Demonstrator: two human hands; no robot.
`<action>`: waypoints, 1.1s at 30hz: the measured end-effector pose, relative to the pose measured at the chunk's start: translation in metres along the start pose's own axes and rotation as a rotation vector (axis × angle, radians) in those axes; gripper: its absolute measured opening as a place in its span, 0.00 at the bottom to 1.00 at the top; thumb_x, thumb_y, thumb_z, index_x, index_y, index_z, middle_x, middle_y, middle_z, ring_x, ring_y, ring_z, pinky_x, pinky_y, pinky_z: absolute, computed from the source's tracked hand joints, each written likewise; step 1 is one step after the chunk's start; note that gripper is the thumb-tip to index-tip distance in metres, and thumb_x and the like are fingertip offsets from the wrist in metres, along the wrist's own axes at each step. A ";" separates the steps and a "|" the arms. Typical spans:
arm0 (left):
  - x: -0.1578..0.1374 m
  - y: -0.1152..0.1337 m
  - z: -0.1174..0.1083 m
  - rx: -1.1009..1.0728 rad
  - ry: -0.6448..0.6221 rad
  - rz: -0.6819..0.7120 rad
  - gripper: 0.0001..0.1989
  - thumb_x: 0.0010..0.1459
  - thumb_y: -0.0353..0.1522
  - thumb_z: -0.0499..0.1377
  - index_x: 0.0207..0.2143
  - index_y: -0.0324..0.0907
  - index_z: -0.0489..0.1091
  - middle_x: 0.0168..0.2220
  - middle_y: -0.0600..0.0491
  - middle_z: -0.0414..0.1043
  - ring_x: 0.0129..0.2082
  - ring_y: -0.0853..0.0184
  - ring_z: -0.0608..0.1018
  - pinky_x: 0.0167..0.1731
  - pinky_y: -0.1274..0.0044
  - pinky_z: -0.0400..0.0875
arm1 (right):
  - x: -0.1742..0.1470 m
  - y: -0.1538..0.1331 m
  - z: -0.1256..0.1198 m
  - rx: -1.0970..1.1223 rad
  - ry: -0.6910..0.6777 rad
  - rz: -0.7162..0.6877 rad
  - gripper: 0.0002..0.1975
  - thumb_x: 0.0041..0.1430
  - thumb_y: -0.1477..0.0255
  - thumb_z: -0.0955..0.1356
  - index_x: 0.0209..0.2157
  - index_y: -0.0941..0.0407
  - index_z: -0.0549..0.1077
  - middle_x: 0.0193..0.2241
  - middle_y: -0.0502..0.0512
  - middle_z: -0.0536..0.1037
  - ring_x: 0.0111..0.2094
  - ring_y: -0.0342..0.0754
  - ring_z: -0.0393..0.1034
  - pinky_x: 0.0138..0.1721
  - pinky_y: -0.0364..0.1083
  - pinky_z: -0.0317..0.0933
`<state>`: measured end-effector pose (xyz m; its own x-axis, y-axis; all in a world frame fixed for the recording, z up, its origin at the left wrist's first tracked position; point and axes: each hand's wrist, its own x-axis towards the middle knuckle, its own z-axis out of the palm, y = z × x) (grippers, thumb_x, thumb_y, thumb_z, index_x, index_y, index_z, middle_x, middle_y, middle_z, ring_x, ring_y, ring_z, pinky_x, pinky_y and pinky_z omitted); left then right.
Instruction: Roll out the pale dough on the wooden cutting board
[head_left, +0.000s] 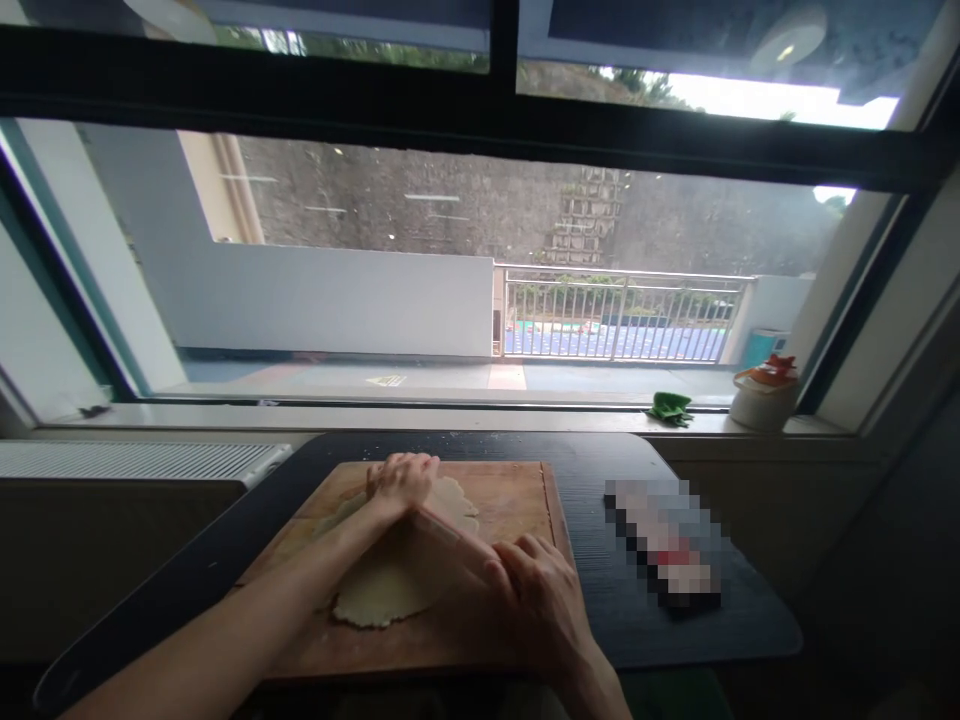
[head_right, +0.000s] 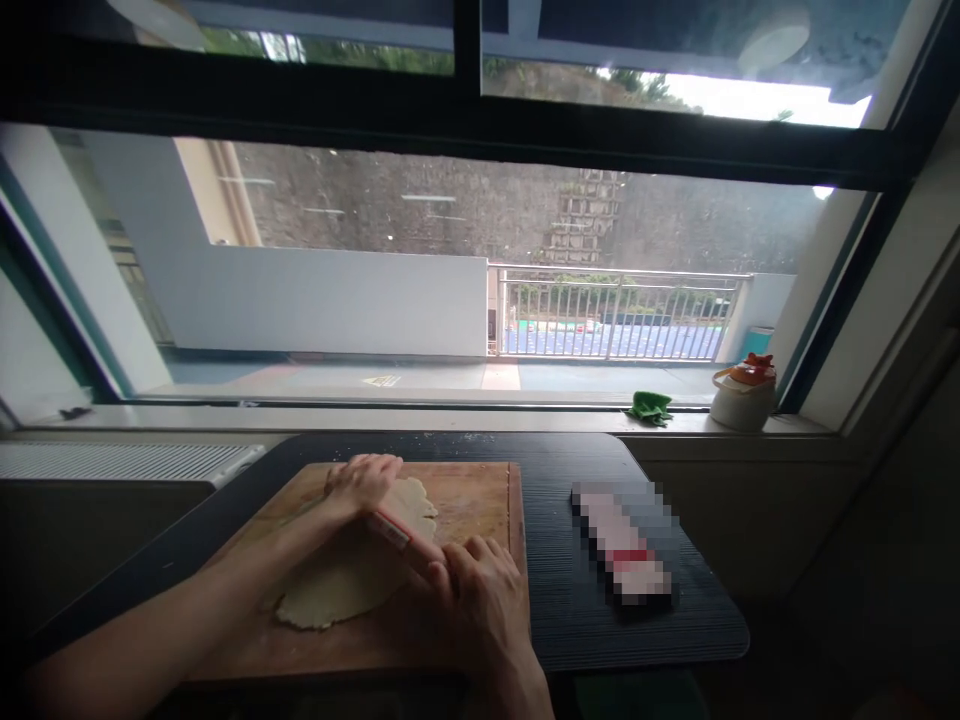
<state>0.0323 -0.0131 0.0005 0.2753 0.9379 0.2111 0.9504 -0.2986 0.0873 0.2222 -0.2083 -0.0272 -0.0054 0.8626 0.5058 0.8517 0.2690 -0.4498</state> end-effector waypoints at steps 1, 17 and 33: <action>-0.012 -0.009 -0.001 0.011 0.042 0.045 0.20 0.60 0.41 0.42 0.40 0.47 0.71 0.45 0.50 0.73 0.50 0.59 0.68 0.52 0.65 0.58 | -0.001 -0.002 -0.002 0.003 -0.009 -0.008 0.08 0.61 0.66 0.62 0.35 0.49 0.72 0.31 0.49 0.71 0.35 0.45 0.64 0.36 0.42 0.51; 0.062 0.034 0.016 -0.032 -0.116 0.049 0.28 0.59 0.51 0.38 0.47 0.50 0.68 0.52 0.49 0.68 0.56 0.56 0.63 0.52 0.57 0.53 | 0.001 0.006 0.005 -0.063 0.075 -0.003 0.10 0.62 0.65 0.60 0.38 0.51 0.71 0.30 0.51 0.71 0.33 0.45 0.65 0.35 0.42 0.53; -0.018 -0.014 -0.002 -0.052 0.055 0.162 0.22 0.62 0.41 0.41 0.50 0.45 0.67 0.54 0.52 0.67 0.56 0.62 0.62 0.57 0.69 0.52 | -0.001 -0.009 -0.006 -0.049 0.014 0.015 0.08 0.57 0.68 0.66 0.39 0.49 0.71 0.34 0.49 0.72 0.38 0.47 0.64 0.40 0.43 0.53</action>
<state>0.0136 -0.0257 -0.0027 0.4148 0.8659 0.2796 0.8849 -0.4554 0.0977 0.2179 -0.2141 -0.0196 0.0149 0.8603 0.5095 0.8764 0.2341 -0.4209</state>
